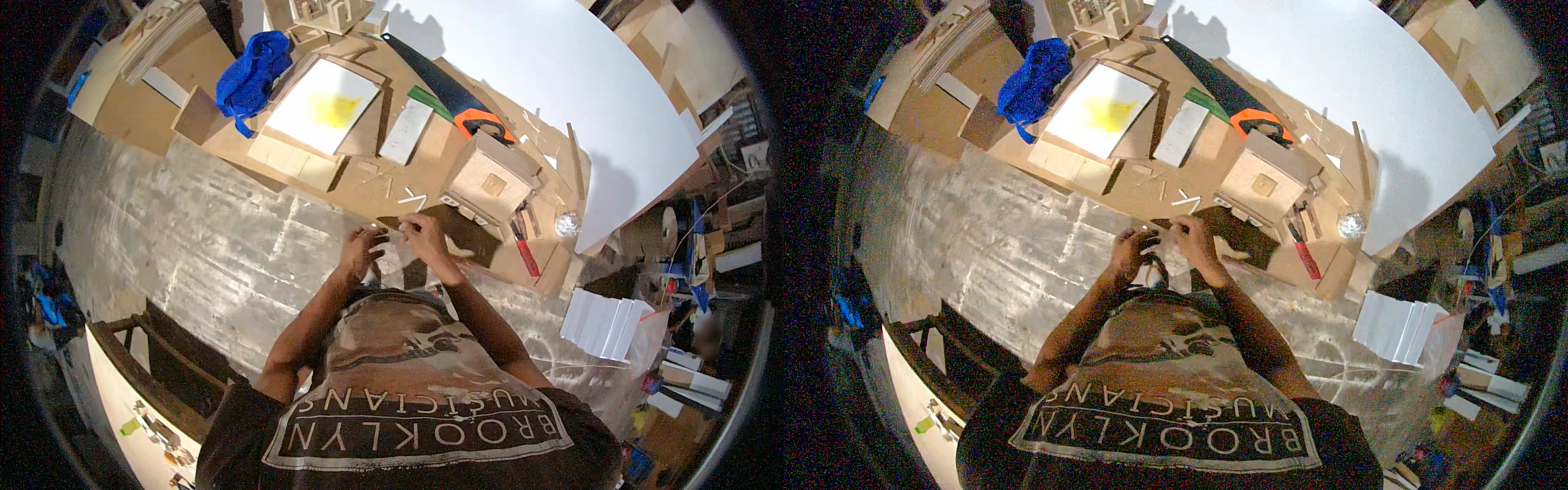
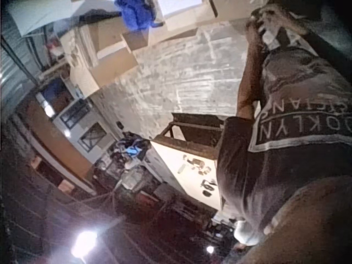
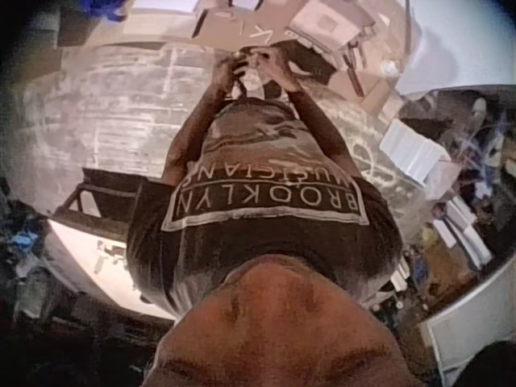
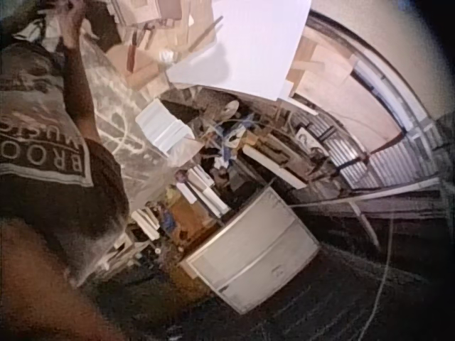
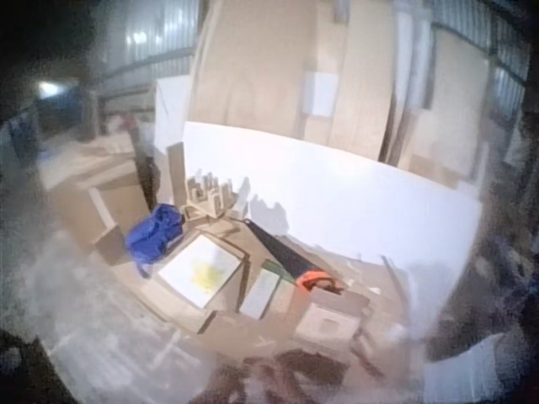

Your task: The person builds a small wooden house model by applying adhesive to small wooden strips and attaching them to the frame of the model.

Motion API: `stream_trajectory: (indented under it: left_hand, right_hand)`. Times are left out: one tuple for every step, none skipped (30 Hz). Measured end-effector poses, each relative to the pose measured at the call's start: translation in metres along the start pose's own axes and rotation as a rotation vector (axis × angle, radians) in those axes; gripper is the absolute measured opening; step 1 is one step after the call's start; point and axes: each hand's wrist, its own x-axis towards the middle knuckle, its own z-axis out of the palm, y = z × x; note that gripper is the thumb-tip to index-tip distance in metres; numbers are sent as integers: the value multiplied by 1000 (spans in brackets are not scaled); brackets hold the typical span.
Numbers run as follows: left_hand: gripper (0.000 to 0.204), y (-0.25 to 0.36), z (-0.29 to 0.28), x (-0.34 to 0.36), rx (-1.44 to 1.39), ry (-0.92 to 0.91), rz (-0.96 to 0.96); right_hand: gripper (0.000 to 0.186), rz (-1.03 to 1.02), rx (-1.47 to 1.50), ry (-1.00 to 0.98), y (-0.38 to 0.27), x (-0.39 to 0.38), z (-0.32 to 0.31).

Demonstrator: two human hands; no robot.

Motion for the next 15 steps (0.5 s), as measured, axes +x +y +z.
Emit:
stream_trajectory:
  left_hand:
    - [14, 8, -8, -1, -1, -2, -1]
    - [14, 16, -12, -5, 29, 37, 45]
    - [14, 24, -19, -9, 53, 89, 100]
    - [19, 28, -27, -12, 38, 108, 143]
    - [19, 32, -35, -15, 35, 113, 149]
    - [21, 37, -39, -19, 59, 137, 193]
    - [23, 42, -42, -22, 82, 160, 237]
    - [29, 45, -46, -27, 71, 168, 242]
    - [29, 47, -50, -30, 68, 169, 248]
    - [35, 48, -56, -29, 96, 161, 262]
    - [40, 50, -59, -27, 129, 151, 275]
    - [40, 53, -63, -30, 123, 160, 281]
    - [42, 56, -66, -32, 119, 156, 295]
    - [44, 58, -69, -34, 116, 151, 309]
    - [44, 60, -70, -35, 114, 153, 313]
  right_hand:
    - [15, -2, -156, 103, 12, 13, 9]
    - [14, -42, -174, 223, 32, 28, 19]
    - [14, -46, -173, 217, 30, 44, 23]
    - [14, -88, -251, 256, 22, 58, 26]
    - [14, -131, -329, 296, 14, 69, 29]
    - [14, -137, -327, 292, 6, 79, 34]
    - [15, -37, -394, 257, -1, 86, 39]
    - [17, 63, -460, 222, -7, 91, 43]
    - [17, 56, -460, 220, -1, 96, 49]
    - [17, 50, -501, 277, 17, 100, 57]
    - [17, 47, -541, 337, 28, 103, 60]
    - [17, 38, -539, 328, 27, 104, 62]
    - [15, 108, -514, 289, 27, 103, 61]
    - [13, 178, -489, 251, 27, 103, 62]
    - [13, 174, -489, 250, 26, 102, 62]
